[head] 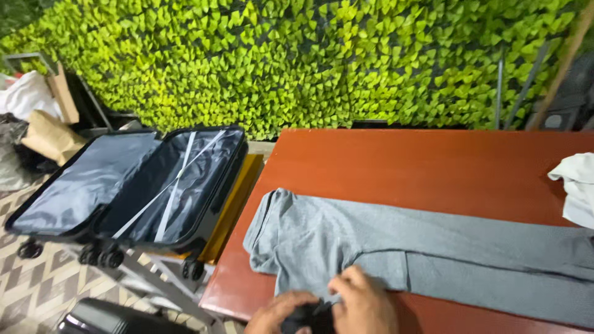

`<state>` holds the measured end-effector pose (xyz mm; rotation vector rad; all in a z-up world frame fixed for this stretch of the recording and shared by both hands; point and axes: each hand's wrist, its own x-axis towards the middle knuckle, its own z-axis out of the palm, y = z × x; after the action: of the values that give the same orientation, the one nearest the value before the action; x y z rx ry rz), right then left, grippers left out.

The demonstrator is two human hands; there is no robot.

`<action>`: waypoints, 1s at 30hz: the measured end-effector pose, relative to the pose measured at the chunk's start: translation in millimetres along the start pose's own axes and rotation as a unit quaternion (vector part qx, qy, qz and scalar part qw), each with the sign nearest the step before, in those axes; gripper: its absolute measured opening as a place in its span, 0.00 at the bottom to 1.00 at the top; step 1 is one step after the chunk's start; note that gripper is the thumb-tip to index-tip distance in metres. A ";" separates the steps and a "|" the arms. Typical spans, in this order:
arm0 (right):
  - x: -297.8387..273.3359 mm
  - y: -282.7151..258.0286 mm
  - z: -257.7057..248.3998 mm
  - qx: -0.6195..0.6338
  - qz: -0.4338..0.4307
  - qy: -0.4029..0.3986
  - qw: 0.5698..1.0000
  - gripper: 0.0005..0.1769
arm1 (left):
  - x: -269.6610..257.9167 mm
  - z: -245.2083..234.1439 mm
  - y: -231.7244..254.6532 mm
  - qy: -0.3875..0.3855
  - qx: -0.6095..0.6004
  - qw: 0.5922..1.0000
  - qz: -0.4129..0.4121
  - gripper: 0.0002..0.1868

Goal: The person folds a gray polo shirt on a table, buttoning it and smoothing the fabric before rolling it into a compact bundle. They place the folded shirt into an open suitcase and then begin folding a white t-shirt.

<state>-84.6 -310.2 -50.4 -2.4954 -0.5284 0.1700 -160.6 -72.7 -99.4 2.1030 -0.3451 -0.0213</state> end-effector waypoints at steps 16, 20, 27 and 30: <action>-28.0 -22.3 -24.9 0.001 0.033 0.076 0.997 0.33 | -11.3 11.4 54.1 0.192 0.166 0.967 -0.013 0.11; -28.5 -35.8 -24.6 -0.047 0.039 0.024 0.998 0.42 | -2.9 10.3 80.9 0.179 0.211 0.961 -0.015 0.18; -33.0 -24.6 -23.0 0.030 -0.046 0.169 0.984 0.39 | -9.6 6.2 59.0 0.324 0.152 0.926 -0.119 0.08; -38.9 -20.5 -28.8 -0.008 -0.057 0.178 0.982 0.36 | -22.8 9.2 57.2 0.426 0.181 0.874 -0.148 0.08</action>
<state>-120.3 -325.2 -14.9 -2.4261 -0.5179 -0.3202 -197.4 -102.7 -59.1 2.2711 0.5471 0.8243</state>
